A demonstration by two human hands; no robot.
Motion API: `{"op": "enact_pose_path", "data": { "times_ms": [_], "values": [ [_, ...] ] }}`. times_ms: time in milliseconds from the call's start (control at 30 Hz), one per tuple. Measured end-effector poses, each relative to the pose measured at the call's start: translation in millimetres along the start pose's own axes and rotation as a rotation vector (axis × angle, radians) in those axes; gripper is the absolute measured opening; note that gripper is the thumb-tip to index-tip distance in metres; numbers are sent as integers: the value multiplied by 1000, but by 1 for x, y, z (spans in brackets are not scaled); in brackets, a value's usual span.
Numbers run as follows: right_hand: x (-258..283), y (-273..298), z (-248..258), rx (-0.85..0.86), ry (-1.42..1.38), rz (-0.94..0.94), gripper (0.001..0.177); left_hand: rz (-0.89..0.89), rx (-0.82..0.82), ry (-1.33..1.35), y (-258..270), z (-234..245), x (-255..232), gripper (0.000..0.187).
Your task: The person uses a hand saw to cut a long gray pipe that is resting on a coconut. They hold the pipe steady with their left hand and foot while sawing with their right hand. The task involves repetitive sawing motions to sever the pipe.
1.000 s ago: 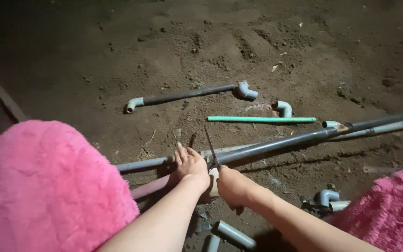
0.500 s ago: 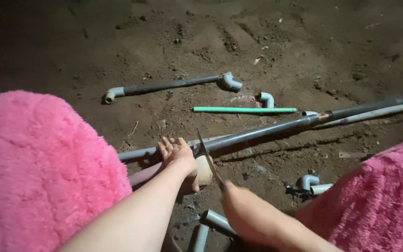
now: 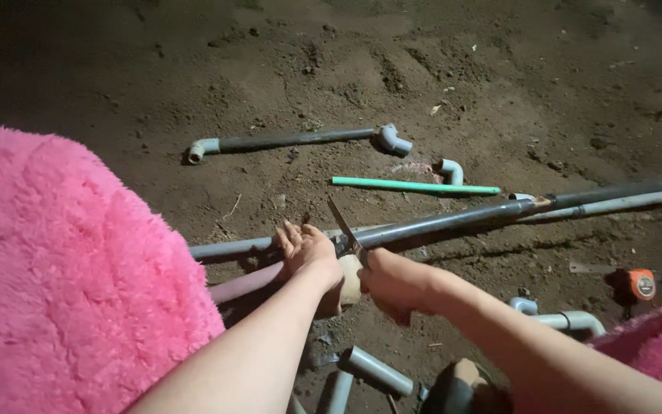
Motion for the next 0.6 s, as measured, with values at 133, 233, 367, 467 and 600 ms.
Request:
{"op": "enact_pose_path", "data": {
  "times_ms": [133,233,367,467,600],
  "values": [
    [1,-15,0,-266,1068,361,37,-10,5,-253,-71,-46,16,135],
    [-14,19,-38,-203,1265,452,33,-11,60,-533,-66,-44,17,200],
    [20,92,13,-78,-410,-365,14,-53,53,-511,-58,-38,15,197],
    [29,61,22,-106,-474,-272,16,-60,27,-457,-62,-41,17,197],
    [3,-44,12,59,59,-5,26,-58,-73,-398,-97,-68,27,173]
  ]
}}
Point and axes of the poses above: each hand's wrist, its own y-axis away from the middle knuckle, its own z-axis out of the back of the hand, x = y × z, the point moved 3 cm from there along -y, towards the middle knuckle, and after that the axes turned 2 degrees about -z, right-handed, at the moved point
